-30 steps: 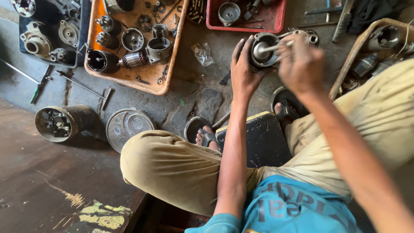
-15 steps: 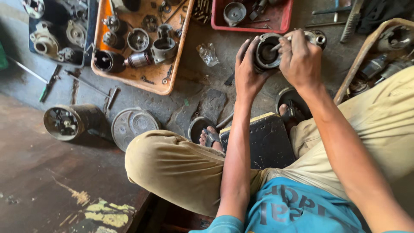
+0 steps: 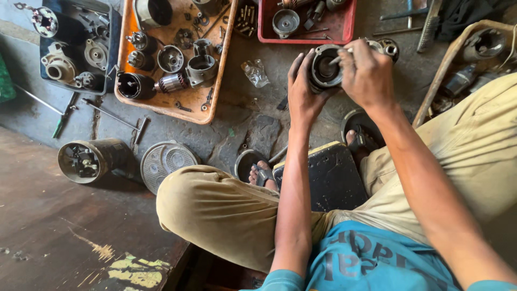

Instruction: The person sits on the floor and uses a hammer and punch to drive a pin into a motor housing. They then apply grease to the housing and continue hammering the pin into place.

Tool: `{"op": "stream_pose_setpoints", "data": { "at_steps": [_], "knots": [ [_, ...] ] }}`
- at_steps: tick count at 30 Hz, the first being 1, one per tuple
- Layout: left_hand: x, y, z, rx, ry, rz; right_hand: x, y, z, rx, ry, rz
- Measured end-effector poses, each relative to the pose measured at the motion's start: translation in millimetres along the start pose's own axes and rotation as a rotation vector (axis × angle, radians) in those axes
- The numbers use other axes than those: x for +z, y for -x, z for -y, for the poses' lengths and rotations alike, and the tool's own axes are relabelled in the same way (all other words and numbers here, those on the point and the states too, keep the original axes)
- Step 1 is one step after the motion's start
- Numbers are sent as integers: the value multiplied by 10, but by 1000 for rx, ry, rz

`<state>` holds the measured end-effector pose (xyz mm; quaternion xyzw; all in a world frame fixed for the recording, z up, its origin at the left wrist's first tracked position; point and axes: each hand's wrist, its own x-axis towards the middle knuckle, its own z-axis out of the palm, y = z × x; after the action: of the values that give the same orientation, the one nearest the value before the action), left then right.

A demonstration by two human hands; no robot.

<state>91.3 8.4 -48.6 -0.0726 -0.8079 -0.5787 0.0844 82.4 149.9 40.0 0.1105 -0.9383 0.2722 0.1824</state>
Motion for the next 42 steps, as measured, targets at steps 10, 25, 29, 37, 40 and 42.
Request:
{"op": "stream_pose_setpoints", "data": {
  "at_steps": [10, 25, 29, 37, 40, 42],
  "knots": [
    [5, 2, 22, 5, -27, 2, 2, 3, 6, -71, 65, 8],
    [3, 3, 36, 24, 22, -3, -128, 12, 92, -37, -41, -14],
    [-14, -22, 7, 4, 17, 6, -108, 1, 167, -78, 33, 9],
    [-121, -42, -147, 97, -96, 7, -79, -138, 254, -55, -13, 46],
    [-183, -130, -232, 197, -92, 14, -274, -142, 318, 20, 49, 98],
    [-209, -239, -262, 275, -181, 74, -612, -118, 336, 184, 82, 140]
  ]
}}
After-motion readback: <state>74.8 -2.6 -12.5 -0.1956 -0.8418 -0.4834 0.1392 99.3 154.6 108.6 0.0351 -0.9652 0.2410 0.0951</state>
